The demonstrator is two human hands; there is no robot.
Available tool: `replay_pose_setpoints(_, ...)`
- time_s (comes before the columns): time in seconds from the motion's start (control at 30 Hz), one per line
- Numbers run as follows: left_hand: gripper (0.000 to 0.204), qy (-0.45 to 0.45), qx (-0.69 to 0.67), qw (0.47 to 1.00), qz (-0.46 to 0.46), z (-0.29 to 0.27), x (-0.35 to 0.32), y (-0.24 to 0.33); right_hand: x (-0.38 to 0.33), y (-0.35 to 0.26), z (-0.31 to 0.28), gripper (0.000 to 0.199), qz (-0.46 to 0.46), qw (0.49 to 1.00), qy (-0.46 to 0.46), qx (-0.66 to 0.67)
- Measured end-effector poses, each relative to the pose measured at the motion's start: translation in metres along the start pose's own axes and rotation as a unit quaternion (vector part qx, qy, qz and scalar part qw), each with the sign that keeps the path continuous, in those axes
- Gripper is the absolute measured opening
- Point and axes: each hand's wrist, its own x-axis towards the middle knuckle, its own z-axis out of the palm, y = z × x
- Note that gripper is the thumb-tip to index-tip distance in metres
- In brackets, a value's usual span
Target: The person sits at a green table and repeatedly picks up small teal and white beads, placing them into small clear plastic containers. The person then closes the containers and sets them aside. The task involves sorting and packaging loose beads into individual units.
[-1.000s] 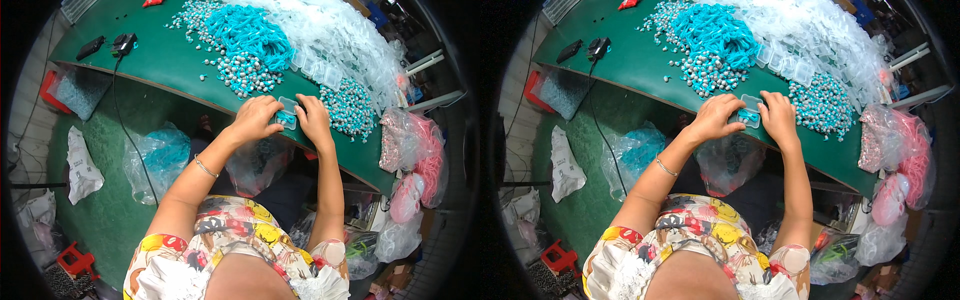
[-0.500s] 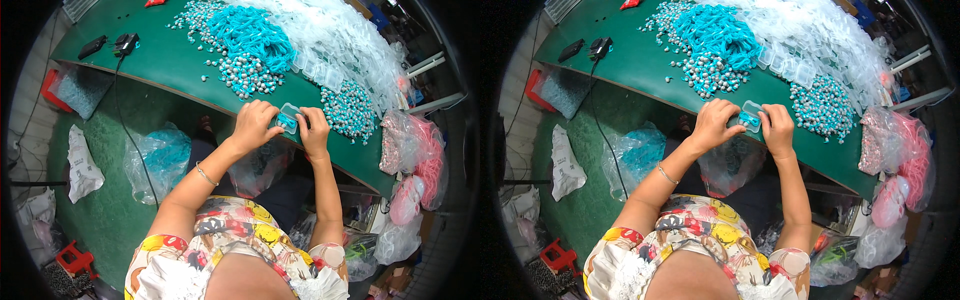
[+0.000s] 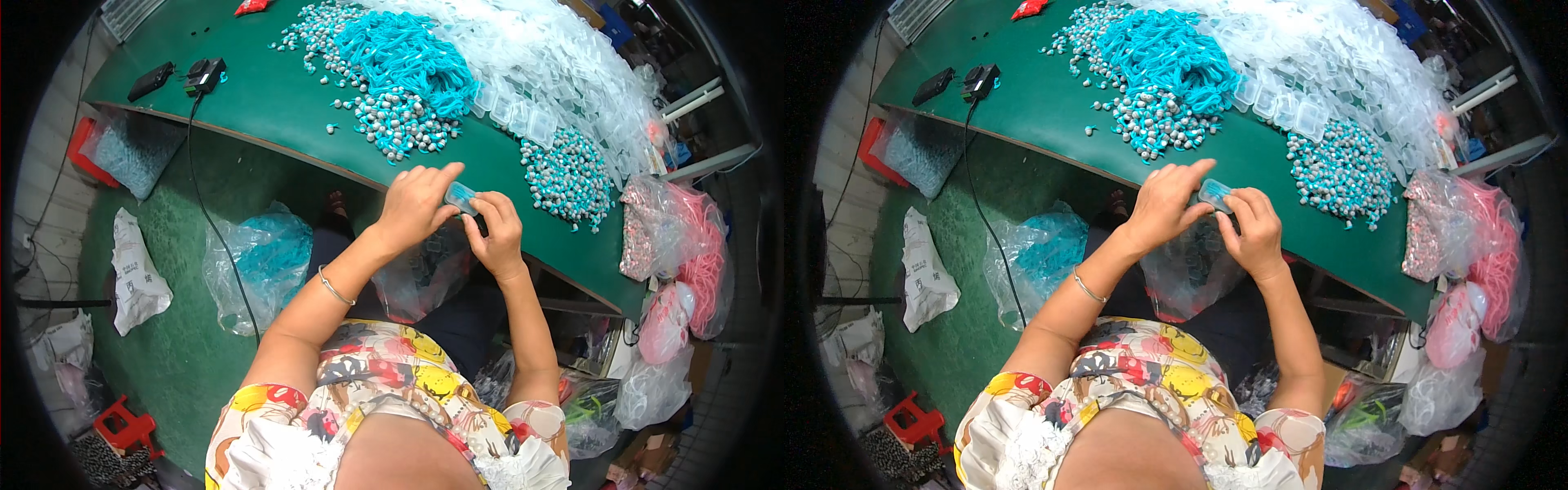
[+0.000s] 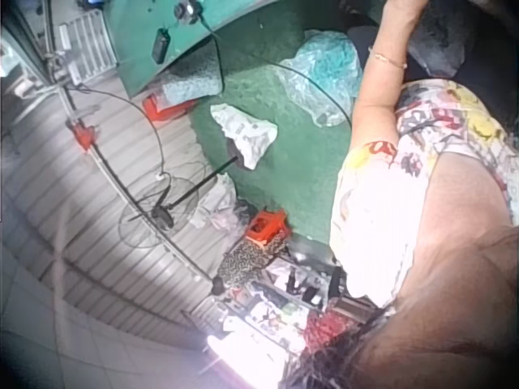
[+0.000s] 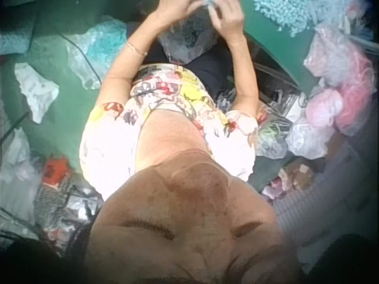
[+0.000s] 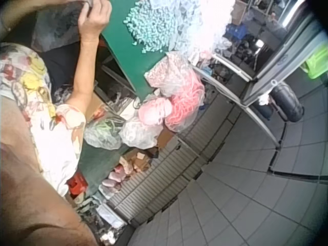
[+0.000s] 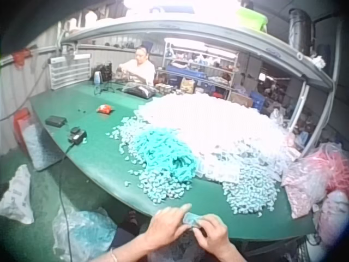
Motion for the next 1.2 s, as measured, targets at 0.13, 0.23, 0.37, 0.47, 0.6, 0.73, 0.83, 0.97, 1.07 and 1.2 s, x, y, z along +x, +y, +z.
replay_pose_setpoints(0.13,0.030,-0.026,-0.006,0.998,0.060,0.001,0.008,-0.008,0.000,0.004,0.001,0.033,0.037,0.999,-0.015,0.021)
replay_pose_setpoints(0.23,0.025,-0.024,-0.032,0.997,0.063,0.004,0.007,-0.011,0.007,0.006,0.000,0.028,0.074,0.994,-0.032,0.076)
replay_pose_setpoints(0.37,0.021,-0.024,-0.108,0.993,0.033,0.000,0.005,-0.012,0.010,-0.006,-0.002,0.018,0.161,0.966,-0.067,0.188)
replay_pose_setpoints(0.47,0.023,-0.011,-0.152,0.988,0.000,-0.007,0.001,-0.012,0.023,0.000,-0.002,0.012,0.153,0.951,-0.115,0.242)
replay_pose_setpoints(0.6,0.025,0.001,-0.102,0.995,-0.008,0.000,-0.012,0.007,0.066,0.057,0.017,0.015,0.095,0.982,-0.026,0.162)
replay_pose_setpoints(0.73,0.022,-0.108,-0.057,0.992,0.035,0.019,-0.035,0.022,0.106,0.105,0.041,0.027,0.078,0.973,0.016,-0.217)
replay_pose_setpoints(0.83,0.021,-0.136,-0.039,0.989,0.030,0.024,-0.038,0.021,0.115,0.117,0.048,0.025,0.064,0.966,0.018,-0.250)
replay_pose_setpoints(0.97,0.015,-0.014,-0.031,0.999,0.031,-0.001,-0.020,0.005,0.102,0.102,0.031,0.019,0.020,0.980,0.041,-0.195)
replay_pose_setpoints(1.07,0.012,0.066,0.055,0.996,0.001,-0.021,0.007,-0.013,0.077,0.084,0.008,0.020,-0.011,0.993,0.032,-0.117)
replay_pose_setpoints(1.2,0.005,0.125,0.188,0.974,0.020,-0.014,0.032,-0.038,0.048,0.046,-0.007,0.023,-0.043,0.997,-0.036,-0.052)
